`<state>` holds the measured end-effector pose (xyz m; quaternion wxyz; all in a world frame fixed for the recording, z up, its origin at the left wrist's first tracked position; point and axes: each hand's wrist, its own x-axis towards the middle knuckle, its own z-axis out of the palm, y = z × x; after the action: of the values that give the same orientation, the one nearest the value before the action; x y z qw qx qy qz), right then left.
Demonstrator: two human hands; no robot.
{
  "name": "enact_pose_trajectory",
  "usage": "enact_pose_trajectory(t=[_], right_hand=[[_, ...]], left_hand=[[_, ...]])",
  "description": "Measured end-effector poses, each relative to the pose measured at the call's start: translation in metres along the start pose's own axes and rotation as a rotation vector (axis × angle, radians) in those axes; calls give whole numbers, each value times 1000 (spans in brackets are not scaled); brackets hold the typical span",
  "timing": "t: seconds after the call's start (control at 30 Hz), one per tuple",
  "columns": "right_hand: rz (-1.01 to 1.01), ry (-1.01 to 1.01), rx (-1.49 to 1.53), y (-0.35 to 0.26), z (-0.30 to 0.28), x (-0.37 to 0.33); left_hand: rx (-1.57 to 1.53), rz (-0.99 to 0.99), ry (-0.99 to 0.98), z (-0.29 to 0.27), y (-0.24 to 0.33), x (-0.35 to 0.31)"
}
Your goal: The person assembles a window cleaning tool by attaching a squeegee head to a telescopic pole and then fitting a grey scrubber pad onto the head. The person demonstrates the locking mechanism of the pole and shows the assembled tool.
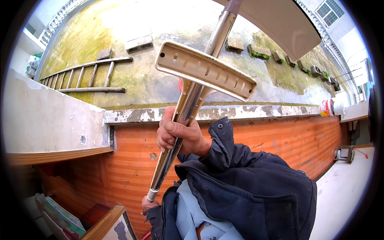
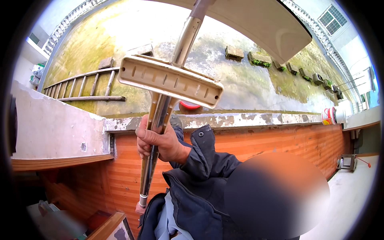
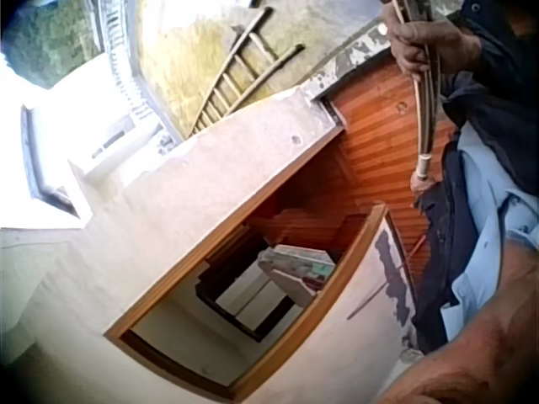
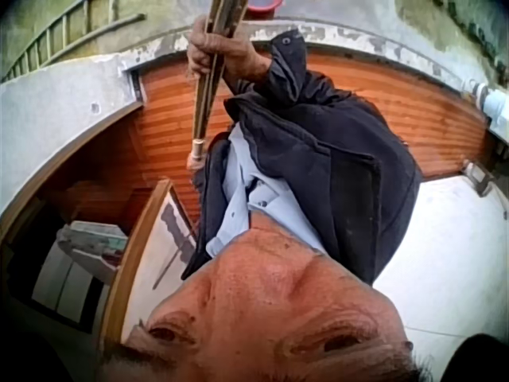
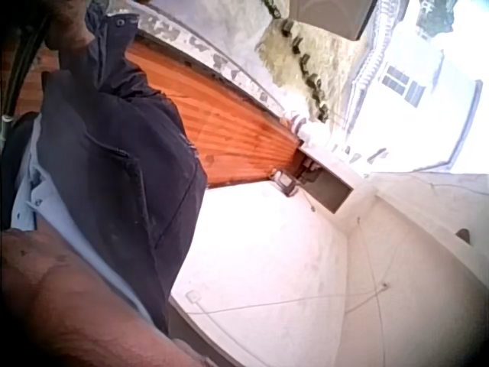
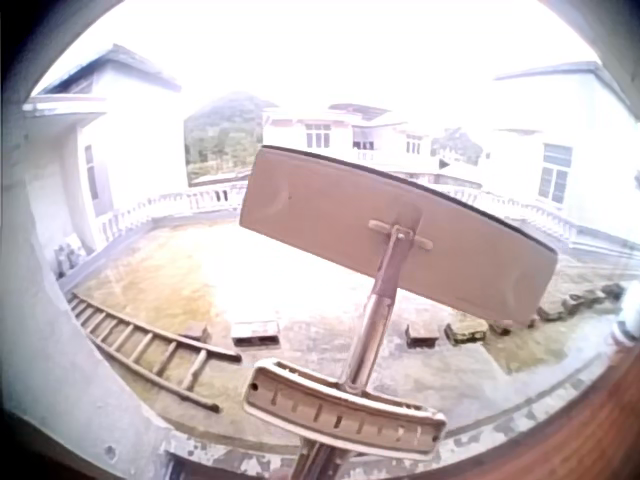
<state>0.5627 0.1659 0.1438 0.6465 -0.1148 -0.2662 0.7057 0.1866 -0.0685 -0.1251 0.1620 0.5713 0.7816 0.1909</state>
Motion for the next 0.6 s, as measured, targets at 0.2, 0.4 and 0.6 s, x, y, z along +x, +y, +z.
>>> enact_pose_trajectory(t=[0.2,0.4,0.6], right_hand=[[3,9,-1,2,1,1],[20,27,8,-3,-2,1],[28,13,-19,-3,-7,-1]], left_hand=[[58,-10,79,-3,8,-4],[69,-4,53,3,11,-8],[31,-62,-142,-1,19,1]])
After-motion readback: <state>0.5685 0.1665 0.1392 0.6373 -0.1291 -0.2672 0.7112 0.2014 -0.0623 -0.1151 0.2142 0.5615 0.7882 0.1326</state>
